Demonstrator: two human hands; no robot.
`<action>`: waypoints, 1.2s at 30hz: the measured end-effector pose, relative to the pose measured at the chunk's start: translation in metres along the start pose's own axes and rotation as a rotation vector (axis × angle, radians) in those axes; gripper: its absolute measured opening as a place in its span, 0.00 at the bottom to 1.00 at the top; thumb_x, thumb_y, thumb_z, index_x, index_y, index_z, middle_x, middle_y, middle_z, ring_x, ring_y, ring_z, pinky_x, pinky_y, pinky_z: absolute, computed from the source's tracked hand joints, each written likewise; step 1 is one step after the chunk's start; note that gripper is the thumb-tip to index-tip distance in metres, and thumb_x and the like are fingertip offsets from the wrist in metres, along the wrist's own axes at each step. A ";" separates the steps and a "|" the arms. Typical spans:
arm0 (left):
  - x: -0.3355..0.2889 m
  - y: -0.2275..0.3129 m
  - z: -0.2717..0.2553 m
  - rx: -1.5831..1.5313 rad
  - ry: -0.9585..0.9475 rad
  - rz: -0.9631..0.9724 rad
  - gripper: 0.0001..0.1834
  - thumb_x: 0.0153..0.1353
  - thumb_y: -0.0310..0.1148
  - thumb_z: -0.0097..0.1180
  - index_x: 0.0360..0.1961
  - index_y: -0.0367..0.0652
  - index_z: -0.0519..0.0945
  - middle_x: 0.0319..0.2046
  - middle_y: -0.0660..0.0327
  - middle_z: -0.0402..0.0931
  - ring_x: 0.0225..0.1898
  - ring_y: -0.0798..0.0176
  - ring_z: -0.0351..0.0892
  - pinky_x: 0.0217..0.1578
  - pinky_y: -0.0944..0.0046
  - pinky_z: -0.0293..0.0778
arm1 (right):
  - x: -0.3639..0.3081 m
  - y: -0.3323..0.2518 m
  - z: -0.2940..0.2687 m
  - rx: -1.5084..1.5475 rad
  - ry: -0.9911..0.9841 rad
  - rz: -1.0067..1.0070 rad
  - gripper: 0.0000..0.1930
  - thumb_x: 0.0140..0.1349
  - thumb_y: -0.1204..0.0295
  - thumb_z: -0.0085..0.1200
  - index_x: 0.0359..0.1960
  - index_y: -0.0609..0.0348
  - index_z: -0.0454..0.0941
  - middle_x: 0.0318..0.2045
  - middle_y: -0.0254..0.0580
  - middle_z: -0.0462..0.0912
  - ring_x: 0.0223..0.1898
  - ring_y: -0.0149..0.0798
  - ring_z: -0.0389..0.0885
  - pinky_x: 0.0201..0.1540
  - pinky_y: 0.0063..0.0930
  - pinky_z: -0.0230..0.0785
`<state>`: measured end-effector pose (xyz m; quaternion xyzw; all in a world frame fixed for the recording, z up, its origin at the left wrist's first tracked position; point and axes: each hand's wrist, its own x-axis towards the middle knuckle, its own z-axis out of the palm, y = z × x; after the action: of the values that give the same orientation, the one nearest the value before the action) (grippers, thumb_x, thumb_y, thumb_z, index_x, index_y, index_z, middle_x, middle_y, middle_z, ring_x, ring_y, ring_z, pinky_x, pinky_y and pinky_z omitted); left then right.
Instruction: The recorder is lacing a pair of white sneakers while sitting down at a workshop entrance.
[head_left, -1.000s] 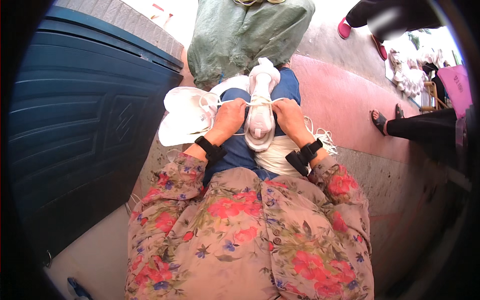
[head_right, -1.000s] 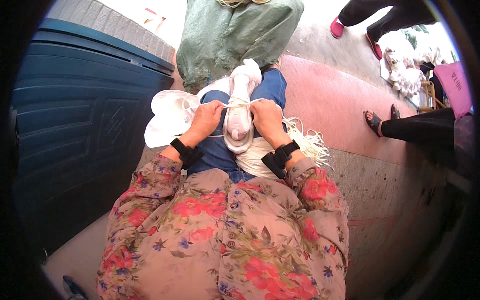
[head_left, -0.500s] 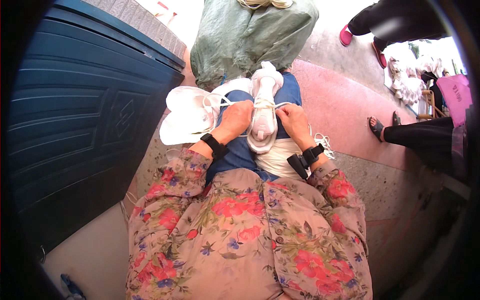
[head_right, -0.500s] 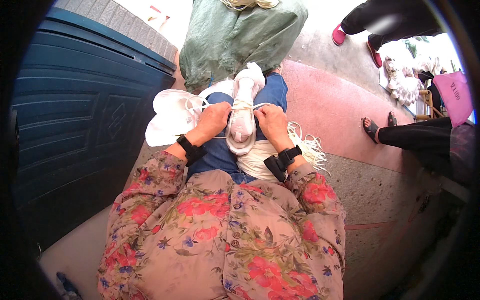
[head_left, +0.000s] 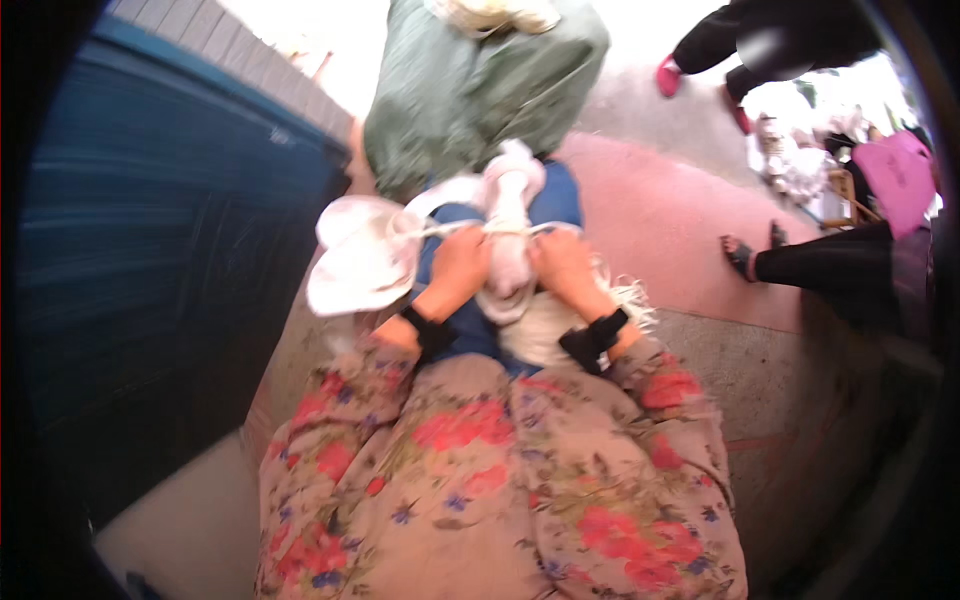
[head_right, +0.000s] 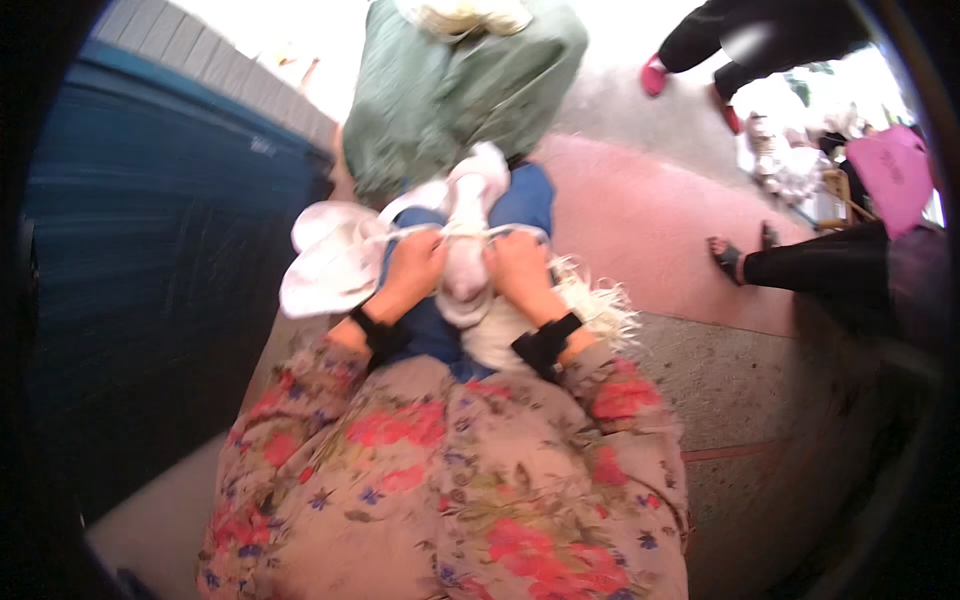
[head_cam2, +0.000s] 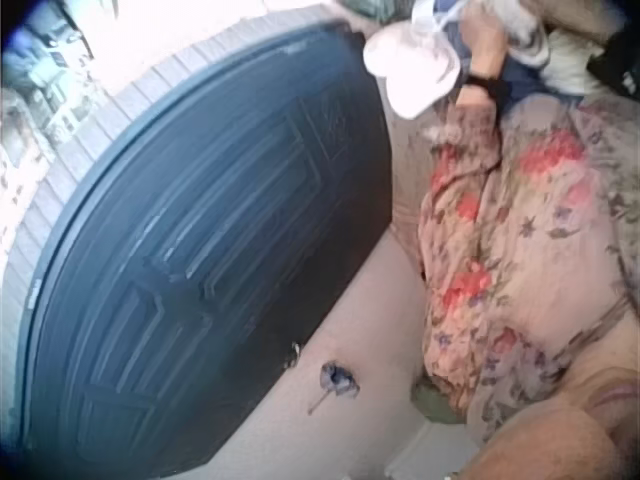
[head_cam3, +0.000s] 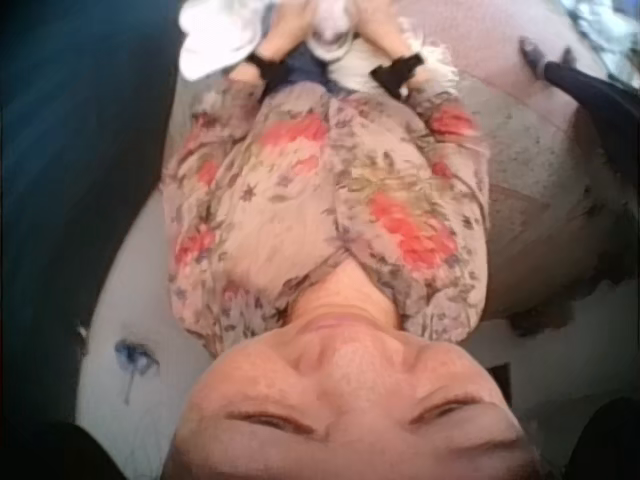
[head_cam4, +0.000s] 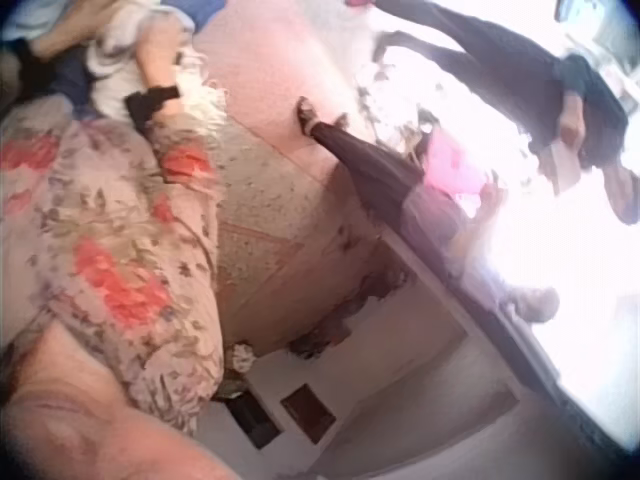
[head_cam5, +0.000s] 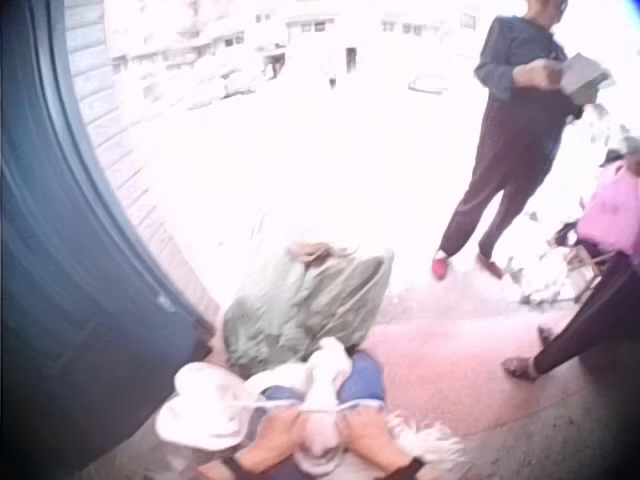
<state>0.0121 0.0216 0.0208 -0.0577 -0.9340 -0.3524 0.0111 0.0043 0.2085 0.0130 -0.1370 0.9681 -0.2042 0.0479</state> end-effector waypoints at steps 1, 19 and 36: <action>0.001 -0.004 -0.003 -0.106 -0.085 -0.083 0.11 0.52 0.34 0.51 0.28 0.35 0.78 0.25 0.45 0.74 0.30 0.46 0.75 0.30 0.55 0.68 | 0.004 0.003 0.003 -0.194 -0.378 -0.127 0.16 0.40 0.60 0.62 0.27 0.59 0.80 0.29 0.47 0.79 0.36 0.47 0.77 0.35 0.43 0.69; 0.041 0.045 -0.006 0.208 -0.142 0.290 0.05 0.50 0.27 0.54 0.24 0.39 0.71 0.23 0.49 0.73 0.26 0.42 0.74 0.26 0.48 0.69 | -0.002 0.003 0.023 0.121 0.099 -0.029 0.08 0.53 0.70 0.46 0.30 0.60 0.74 0.31 0.49 0.74 0.37 0.50 0.73 0.33 0.45 0.65; 0.048 0.036 0.003 -0.027 -0.172 0.222 0.08 0.46 0.33 0.60 0.23 0.40 0.77 0.21 0.52 0.74 0.27 0.48 0.76 0.28 0.54 0.70 | -0.005 0.007 0.021 0.475 0.390 -0.203 0.08 0.55 0.73 0.45 0.35 0.61 0.71 0.27 0.49 0.74 0.32 0.51 0.73 0.34 0.40 0.65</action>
<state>-0.0312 0.0551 0.0454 -0.1908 -0.9145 -0.3554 -0.0309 0.0105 0.2083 -0.0090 -0.1762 0.8656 -0.4506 -0.1287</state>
